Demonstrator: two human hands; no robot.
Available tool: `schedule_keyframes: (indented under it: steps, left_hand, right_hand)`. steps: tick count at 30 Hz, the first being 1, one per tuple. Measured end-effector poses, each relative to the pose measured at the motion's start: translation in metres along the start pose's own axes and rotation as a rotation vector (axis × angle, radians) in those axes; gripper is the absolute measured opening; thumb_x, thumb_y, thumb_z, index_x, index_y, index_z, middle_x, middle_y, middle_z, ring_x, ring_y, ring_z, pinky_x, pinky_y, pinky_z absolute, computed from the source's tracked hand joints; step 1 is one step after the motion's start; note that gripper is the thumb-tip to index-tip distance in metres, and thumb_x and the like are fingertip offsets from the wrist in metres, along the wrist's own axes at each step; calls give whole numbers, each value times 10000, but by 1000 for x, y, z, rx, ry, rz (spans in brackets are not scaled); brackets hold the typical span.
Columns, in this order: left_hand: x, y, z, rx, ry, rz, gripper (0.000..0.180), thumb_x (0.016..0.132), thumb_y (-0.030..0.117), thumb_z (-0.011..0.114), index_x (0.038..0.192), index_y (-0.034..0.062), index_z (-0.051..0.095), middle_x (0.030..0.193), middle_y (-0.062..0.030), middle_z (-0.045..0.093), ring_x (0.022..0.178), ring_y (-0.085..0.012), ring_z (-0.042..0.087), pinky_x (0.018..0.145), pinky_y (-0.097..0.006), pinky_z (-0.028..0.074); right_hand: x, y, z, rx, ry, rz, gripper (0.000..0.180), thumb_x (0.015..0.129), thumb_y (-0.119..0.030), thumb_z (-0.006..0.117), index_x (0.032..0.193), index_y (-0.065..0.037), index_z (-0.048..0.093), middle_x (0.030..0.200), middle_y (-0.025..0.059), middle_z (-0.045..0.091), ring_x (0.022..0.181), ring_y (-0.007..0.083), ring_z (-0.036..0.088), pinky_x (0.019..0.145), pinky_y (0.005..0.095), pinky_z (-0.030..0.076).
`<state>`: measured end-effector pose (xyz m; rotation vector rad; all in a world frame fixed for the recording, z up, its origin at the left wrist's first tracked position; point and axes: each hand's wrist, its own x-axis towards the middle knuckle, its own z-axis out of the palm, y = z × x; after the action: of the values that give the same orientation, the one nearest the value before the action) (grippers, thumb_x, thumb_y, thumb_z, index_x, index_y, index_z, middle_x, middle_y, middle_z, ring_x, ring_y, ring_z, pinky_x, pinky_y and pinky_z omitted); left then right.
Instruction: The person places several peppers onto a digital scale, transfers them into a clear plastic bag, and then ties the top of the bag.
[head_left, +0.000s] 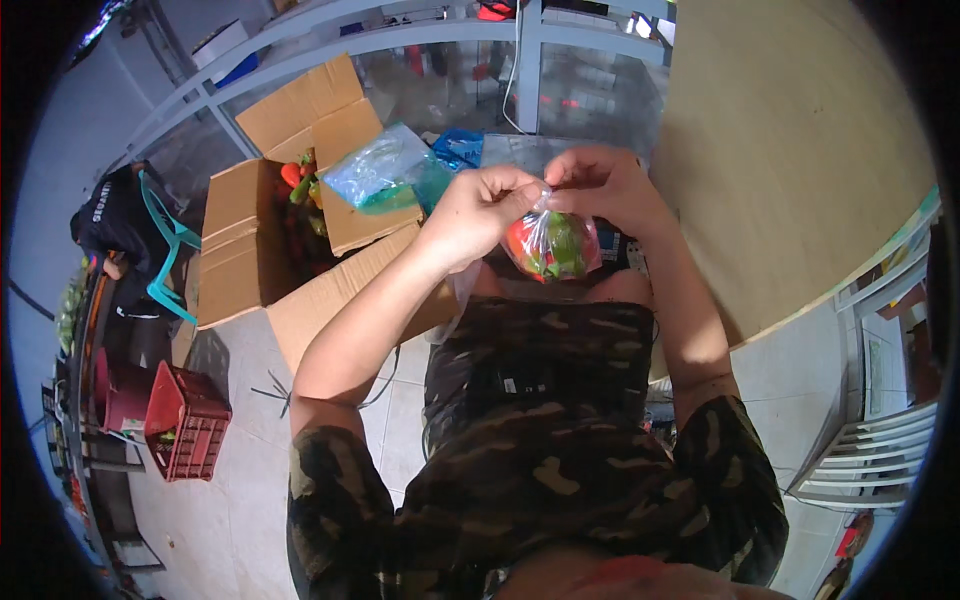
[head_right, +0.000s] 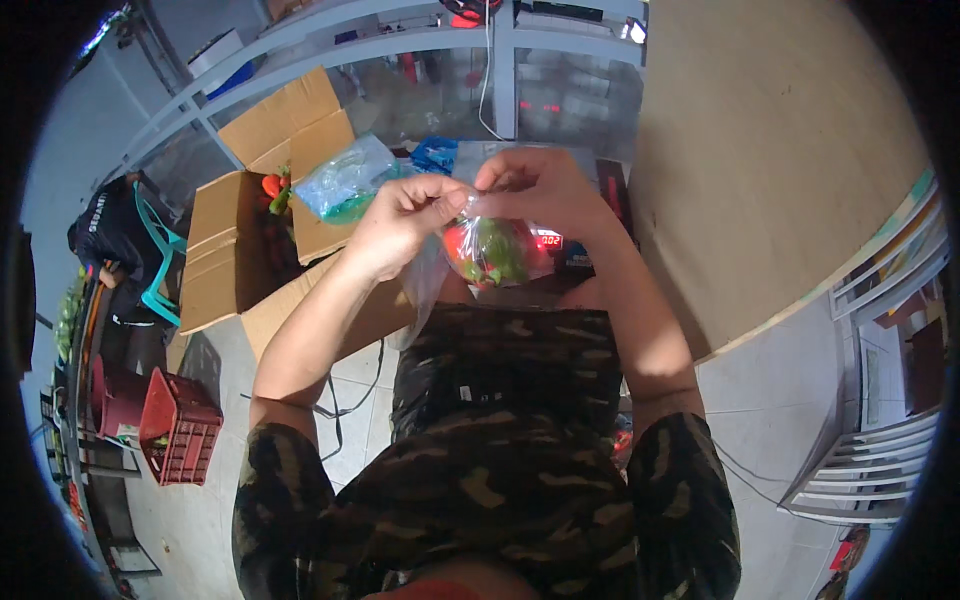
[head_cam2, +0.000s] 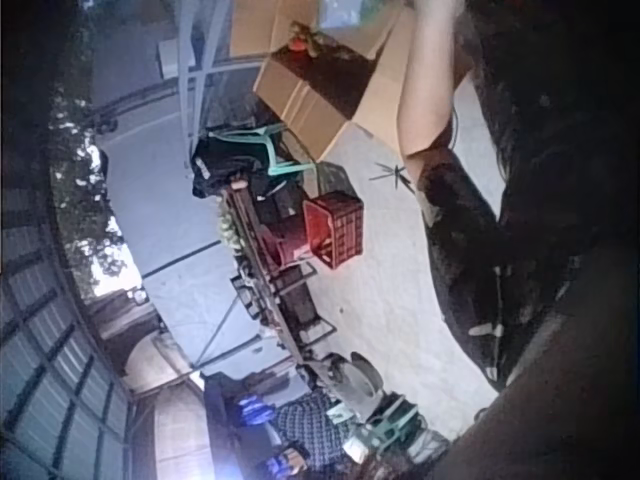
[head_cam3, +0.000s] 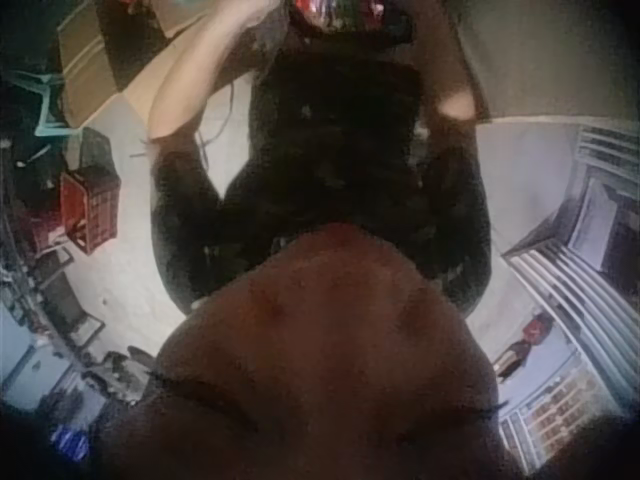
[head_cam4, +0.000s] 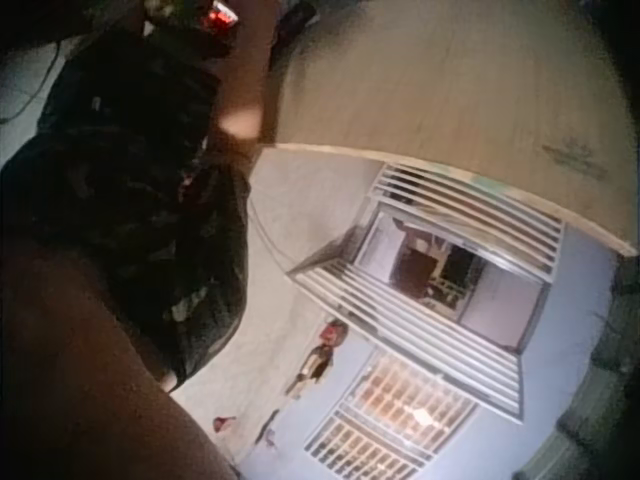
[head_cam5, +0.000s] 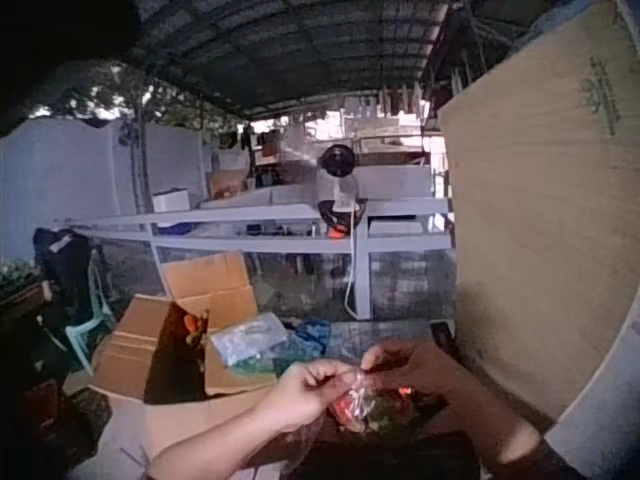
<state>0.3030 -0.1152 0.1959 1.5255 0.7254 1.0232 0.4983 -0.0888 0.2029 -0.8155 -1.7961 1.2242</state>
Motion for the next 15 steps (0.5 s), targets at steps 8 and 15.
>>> schedule_keyframes:
  steps: [8, 15]
  left_hand:
    - [1, -4, 1, -21, 41, -22, 179, 836, 148, 594, 839, -30, 620, 746, -31, 607, 674, -67, 525, 611, -212, 426]
    - [3, -2, 3, 42, 128, 31, 164, 830, 132, 598, 809, -28, 627, 730, -36, 616, 660, -66, 525, 609, -218, 434]
  right_hand:
    - [-4, 3, 2, -10, -26, 27, 168, 691, -164, 725, 743, -49, 615, 661, -30, 584, 603, 23, 514, 520, 176, 392]
    - [-7, 3, 14, -42, 94, 66, 159, 705, -136, 717, 737, -43, 592, 677, -39, 572, 627, 20, 515, 543, 179, 401]
